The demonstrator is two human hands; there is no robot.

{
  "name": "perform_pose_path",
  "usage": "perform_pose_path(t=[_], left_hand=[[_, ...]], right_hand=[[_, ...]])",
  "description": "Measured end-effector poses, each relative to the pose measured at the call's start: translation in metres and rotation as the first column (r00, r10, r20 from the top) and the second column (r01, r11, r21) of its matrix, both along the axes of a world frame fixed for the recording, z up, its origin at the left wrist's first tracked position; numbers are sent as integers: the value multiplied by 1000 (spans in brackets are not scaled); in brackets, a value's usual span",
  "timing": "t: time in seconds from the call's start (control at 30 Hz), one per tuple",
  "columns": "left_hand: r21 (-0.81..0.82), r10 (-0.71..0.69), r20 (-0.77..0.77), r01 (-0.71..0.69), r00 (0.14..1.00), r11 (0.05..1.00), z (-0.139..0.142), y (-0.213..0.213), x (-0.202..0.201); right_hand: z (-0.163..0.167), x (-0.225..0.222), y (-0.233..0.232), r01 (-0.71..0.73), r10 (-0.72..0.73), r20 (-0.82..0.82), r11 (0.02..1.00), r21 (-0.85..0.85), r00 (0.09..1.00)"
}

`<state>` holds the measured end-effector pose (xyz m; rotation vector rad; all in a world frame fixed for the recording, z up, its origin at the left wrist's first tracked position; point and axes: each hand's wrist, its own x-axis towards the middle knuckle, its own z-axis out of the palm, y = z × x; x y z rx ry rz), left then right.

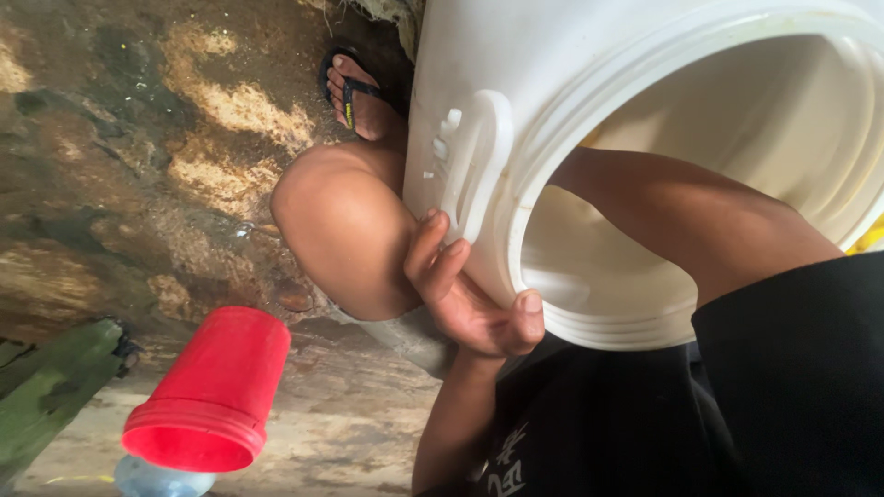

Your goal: The person sits on the ground and transfers yellow blocks by hand from a large white tub into a white plastic bucket, placing and arranging them inside the bucket. They repeatedly grab handfuls of blocks from the tub and pack them into the bucket throughout the clip.

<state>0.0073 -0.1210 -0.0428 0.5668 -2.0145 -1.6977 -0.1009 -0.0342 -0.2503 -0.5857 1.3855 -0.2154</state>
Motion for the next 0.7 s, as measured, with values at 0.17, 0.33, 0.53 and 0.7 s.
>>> perform_pose_path(t=[0.17,0.33,0.53,0.7], left_hand=[[18,12,-29,-12,999,1000,0,2,-4],[15,0,-29,0,1000,1000,-1,3,-1],[13,1,-32,-1,999,1000,0,2,-4],[15,1,-29,0,1000,1000,-1,1,-3]], right_hand=[[4,8,-9,-2,3,3,1000,-19,1000],[-2,3,-17,12,-12,-2,999,-32,1000],[-4,-7,-3,9,-9,2,1000,-17,1000],[-1,-24,20,-10,10,0,1000,14,1000]])
